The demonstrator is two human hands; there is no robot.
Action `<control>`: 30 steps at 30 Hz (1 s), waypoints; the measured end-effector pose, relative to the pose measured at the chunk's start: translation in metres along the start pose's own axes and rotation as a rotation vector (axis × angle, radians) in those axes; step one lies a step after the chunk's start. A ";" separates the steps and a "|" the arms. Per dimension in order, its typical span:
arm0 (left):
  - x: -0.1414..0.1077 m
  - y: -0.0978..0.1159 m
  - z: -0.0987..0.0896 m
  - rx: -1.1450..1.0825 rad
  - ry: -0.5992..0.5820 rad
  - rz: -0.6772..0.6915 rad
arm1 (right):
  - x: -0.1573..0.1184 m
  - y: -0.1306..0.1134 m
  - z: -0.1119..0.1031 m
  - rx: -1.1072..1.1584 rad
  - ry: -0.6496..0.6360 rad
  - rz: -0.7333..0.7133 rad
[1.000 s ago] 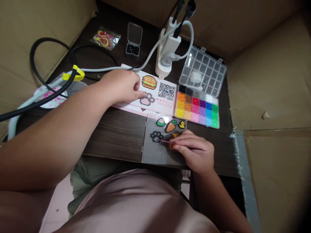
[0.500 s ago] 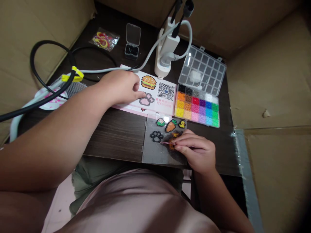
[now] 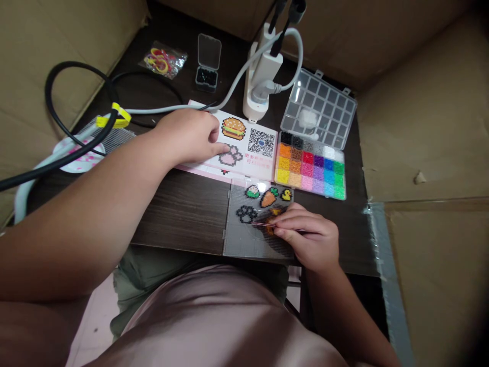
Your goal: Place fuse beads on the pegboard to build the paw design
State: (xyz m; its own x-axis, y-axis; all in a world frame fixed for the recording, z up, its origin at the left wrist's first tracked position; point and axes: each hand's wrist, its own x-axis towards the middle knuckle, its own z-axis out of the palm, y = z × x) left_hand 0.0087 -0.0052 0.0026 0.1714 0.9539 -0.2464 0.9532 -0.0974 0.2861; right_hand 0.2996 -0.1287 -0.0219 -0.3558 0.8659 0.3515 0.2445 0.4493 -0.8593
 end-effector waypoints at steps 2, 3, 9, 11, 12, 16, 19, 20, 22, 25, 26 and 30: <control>0.000 0.000 0.000 0.007 0.002 -0.006 | 0.000 0.001 0.000 0.004 -0.002 -0.008; 0.000 0.000 0.000 0.010 0.002 -0.008 | 0.000 0.001 0.000 0.009 -0.001 -0.014; 0.001 -0.002 0.000 0.012 0.020 0.024 | -0.001 0.001 0.000 0.025 0.012 0.000; 0.001 -0.002 0.000 0.018 0.025 0.022 | -0.001 0.000 0.001 0.031 0.022 0.003; 0.002 -0.002 0.000 0.028 0.023 0.020 | -0.001 0.000 0.001 0.037 0.029 0.002; 0.002 -0.001 -0.002 0.060 0.000 0.001 | 0.000 -0.001 0.001 0.072 0.078 -0.009; 0.002 -0.001 -0.002 0.065 -0.015 -0.009 | -0.002 0.000 0.001 0.083 0.159 -0.014; 0.002 -0.001 -0.002 0.063 -0.017 -0.009 | -0.003 0.001 0.001 0.082 0.193 -0.017; 0.003 -0.002 -0.002 0.046 -0.012 -0.009 | -0.006 0.005 0.000 0.083 0.269 -0.026; 0.004 -0.005 -0.001 -0.001 0.007 -0.007 | -0.007 0.009 -0.005 0.082 0.392 -0.014; 0.004 -0.005 -0.001 -0.014 0.011 -0.007 | -0.005 0.009 -0.009 0.077 0.432 -0.001; 0.003 -0.006 -0.003 -0.059 0.008 -0.008 | 0.020 0.000 -0.036 0.018 0.607 0.000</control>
State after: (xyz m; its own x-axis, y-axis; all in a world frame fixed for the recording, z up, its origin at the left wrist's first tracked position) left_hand 0.0029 -0.0010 0.0028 0.1620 0.9568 -0.2416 0.9380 -0.0733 0.3388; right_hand 0.3252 -0.1039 -0.0013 0.2239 0.8388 0.4962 0.2276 0.4500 -0.8635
